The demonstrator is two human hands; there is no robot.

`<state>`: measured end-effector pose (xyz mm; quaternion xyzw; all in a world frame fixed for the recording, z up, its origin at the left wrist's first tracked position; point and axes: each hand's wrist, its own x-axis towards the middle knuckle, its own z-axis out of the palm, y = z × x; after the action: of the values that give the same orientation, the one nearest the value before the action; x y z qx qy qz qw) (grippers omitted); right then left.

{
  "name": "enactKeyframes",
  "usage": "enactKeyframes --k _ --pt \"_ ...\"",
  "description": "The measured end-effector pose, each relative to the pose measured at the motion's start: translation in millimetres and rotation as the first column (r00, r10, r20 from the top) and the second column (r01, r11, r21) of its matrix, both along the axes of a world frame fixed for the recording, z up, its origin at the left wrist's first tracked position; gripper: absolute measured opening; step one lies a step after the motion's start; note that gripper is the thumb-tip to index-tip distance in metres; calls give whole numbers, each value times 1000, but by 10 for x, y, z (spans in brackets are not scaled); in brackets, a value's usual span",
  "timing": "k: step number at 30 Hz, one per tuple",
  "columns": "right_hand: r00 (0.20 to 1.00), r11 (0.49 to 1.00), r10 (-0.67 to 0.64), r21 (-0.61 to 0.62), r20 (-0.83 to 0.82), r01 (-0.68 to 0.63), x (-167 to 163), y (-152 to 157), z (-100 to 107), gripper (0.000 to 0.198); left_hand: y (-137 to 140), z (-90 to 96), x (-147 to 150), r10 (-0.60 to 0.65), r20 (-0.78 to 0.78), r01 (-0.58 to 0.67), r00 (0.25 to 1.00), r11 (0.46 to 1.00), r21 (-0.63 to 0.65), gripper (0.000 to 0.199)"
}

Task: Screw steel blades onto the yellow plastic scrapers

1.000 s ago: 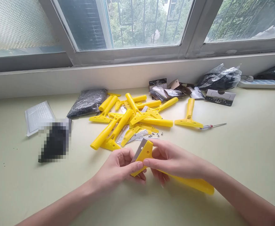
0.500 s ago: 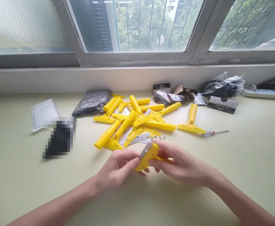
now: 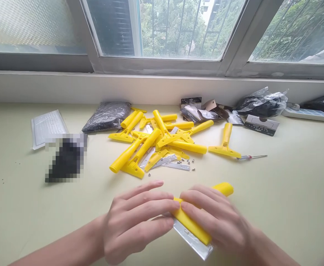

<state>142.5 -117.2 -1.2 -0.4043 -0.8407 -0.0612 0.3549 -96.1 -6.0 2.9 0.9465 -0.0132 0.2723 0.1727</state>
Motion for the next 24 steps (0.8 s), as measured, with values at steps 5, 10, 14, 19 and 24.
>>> enactKeyframes --k 5,10,14,19,24 --pt "999 999 31 -42 -20 -32 -4 19 2 43 -15 32 0 -21 27 19 999 997 75 30" --pt "997 993 53 -101 -55 -59 11 17 0 42 -27 88 79 33 65 -39 997 995 90 21" --pt "997 996 66 -54 -43 -69 16 23 8 35 4 73 148 -50 295 29 954 997 75 17" --pt "999 999 39 -21 -26 -40 17 16 -7 37 19 27 162 -30 337 11 941 998 59 13" --pt "999 999 38 -7 -20 -39 22 16 -30 37 7 27 163 -33 337 19 941 999 44 13"
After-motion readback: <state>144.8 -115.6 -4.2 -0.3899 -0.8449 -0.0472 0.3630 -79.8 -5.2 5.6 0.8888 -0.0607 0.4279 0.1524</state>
